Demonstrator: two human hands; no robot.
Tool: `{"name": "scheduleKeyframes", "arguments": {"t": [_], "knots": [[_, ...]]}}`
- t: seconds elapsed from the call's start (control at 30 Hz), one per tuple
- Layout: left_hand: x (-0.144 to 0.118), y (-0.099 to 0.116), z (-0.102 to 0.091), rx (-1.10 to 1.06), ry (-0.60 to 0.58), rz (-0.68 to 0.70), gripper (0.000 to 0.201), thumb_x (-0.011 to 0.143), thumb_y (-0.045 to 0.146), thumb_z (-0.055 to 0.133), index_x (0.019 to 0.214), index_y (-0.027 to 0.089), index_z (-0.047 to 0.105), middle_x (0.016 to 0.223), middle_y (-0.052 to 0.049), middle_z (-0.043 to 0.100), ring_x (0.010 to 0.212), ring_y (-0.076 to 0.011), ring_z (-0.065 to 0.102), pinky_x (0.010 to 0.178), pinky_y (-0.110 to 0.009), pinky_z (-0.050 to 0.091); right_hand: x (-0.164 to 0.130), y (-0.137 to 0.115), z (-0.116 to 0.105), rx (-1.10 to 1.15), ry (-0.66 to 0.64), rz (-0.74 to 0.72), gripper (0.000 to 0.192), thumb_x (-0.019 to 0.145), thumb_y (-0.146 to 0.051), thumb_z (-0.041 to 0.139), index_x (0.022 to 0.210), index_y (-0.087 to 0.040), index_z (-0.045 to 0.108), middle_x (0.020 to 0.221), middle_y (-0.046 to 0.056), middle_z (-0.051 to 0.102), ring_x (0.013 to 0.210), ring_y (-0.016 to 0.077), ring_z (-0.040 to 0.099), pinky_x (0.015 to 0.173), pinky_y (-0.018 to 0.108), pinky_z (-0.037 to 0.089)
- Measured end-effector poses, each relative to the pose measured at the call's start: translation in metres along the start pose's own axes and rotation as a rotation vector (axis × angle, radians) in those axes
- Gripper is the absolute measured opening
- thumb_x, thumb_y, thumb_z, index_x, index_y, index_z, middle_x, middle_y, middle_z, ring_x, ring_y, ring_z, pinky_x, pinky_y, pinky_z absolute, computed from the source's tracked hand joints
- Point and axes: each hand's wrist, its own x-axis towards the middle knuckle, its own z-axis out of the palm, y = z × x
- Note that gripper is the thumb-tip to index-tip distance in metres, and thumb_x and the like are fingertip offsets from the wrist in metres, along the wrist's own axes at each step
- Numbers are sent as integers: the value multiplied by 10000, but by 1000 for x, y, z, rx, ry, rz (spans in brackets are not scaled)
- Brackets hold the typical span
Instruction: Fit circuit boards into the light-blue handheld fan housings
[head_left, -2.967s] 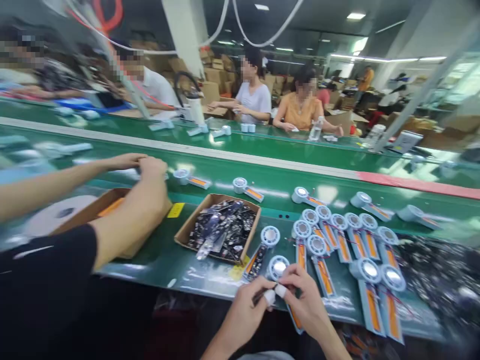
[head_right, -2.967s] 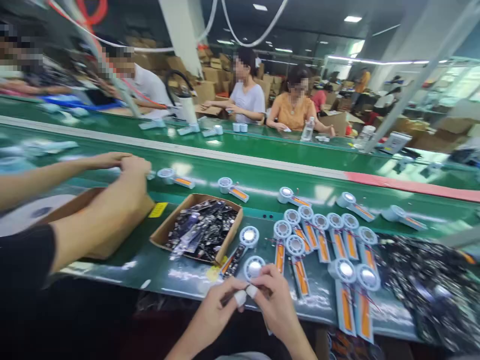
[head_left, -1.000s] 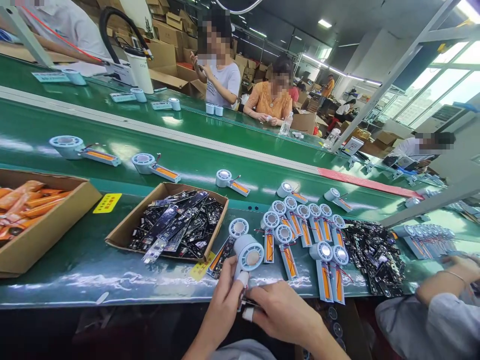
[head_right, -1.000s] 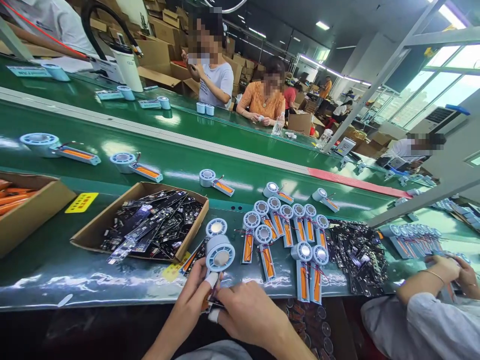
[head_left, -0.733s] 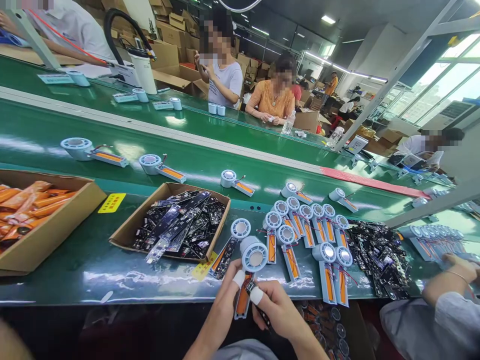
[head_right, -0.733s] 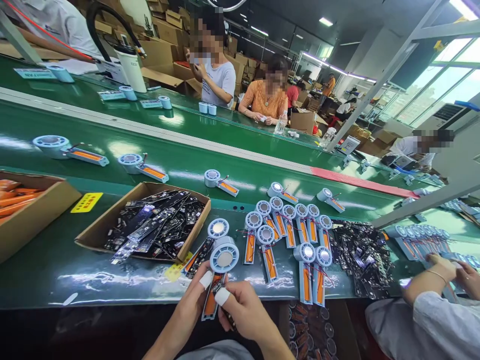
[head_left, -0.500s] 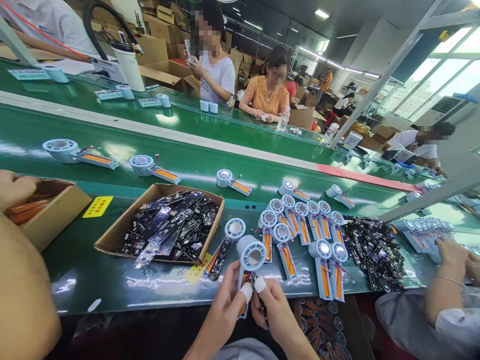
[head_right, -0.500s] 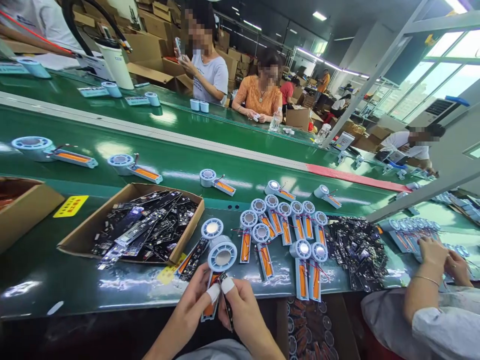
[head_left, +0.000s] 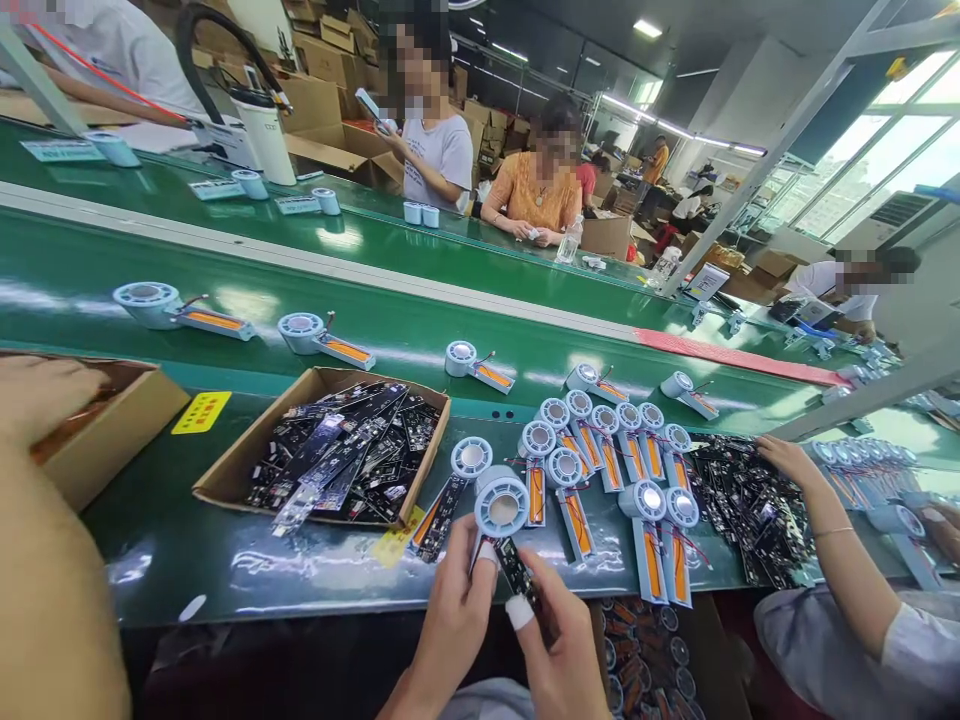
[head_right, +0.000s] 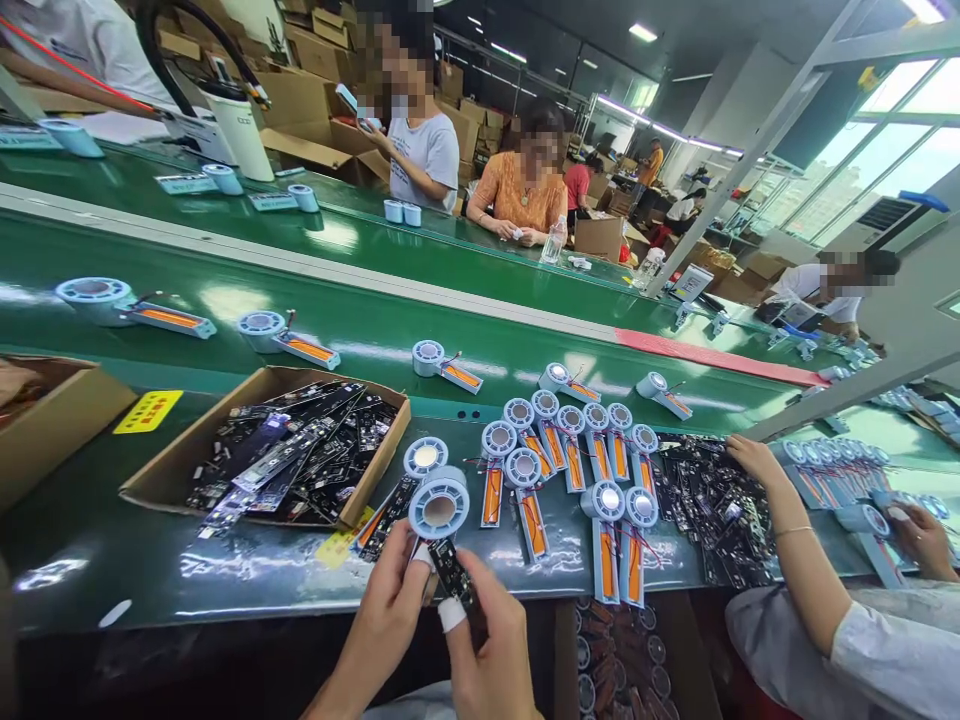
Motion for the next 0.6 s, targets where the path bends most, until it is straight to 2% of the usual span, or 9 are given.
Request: {"name": "scheduleKeyframes", "arguments": {"t": [0.1,0.2,0.3,0.4,0.5,0.53,0.6], "knots": [[-2,1,1,-18,-50,-63,468,915,447,396,1303,202,488,1325,-124,621,1146,-246,608,1004,-405,470,5,-1,3,-161,42,-139,423,1004,-221,510,1420,-273,567,1229,79,718,1122,224,697,928,319,586],[-7,-6,5,-54,-60,-62,551,942,481,369,1414,197,391,1501,-144,486,1396,-277,442,1134,-459,370,10,-2,11,-269,98,-215,503,1021,-174,433,1513,-281,451,1133,85,736,1024,208,727,828,295,614],[-9,-16,13,-66,-31,-60,611,956,499,367,1477,183,312,1577,-163,389,1471,-286,355,1189,-486,306,11,-1,19,-402,77,-255,574,1020,-164,371,1584,-257,318,1061,113,736,887,228,744,708,308,623],[-8,-20,18,-90,-9,-73,599,964,518,372,1462,188,337,1565,-161,408,1478,-285,348,1200,-489,302,10,0,19,-600,-49,-284,680,974,-135,350,1627,-196,171,1008,144,739,709,247,737,558,311,593],[-5,-15,17,-134,-30,-112,574,949,521,398,1413,182,398,1544,-158,440,1477,-286,355,1192,-481,331,11,-2,9,-749,-273,-231,801,904,-121,433,1633,-163,102,917,130,747,628,268,723,507,319,570],[-4,-12,16,-149,-31,-136,566,943,513,406,1401,181,411,1538,-153,452,1474,-282,364,1193,-472,336,12,-3,4,-750,-346,-203,834,889,-125,465,1633,-165,88,944,134,751,664,279,733,539,329,583],[-4,-7,12,-179,-26,-197,546,932,493,417,1385,190,441,1525,-135,483,1464,-265,391,1202,-451,329,14,-5,-5,-659,-448,-168,879,886,-155,516,1634,-181,55,1169,181,718,883,316,748,698,377,615]]}}
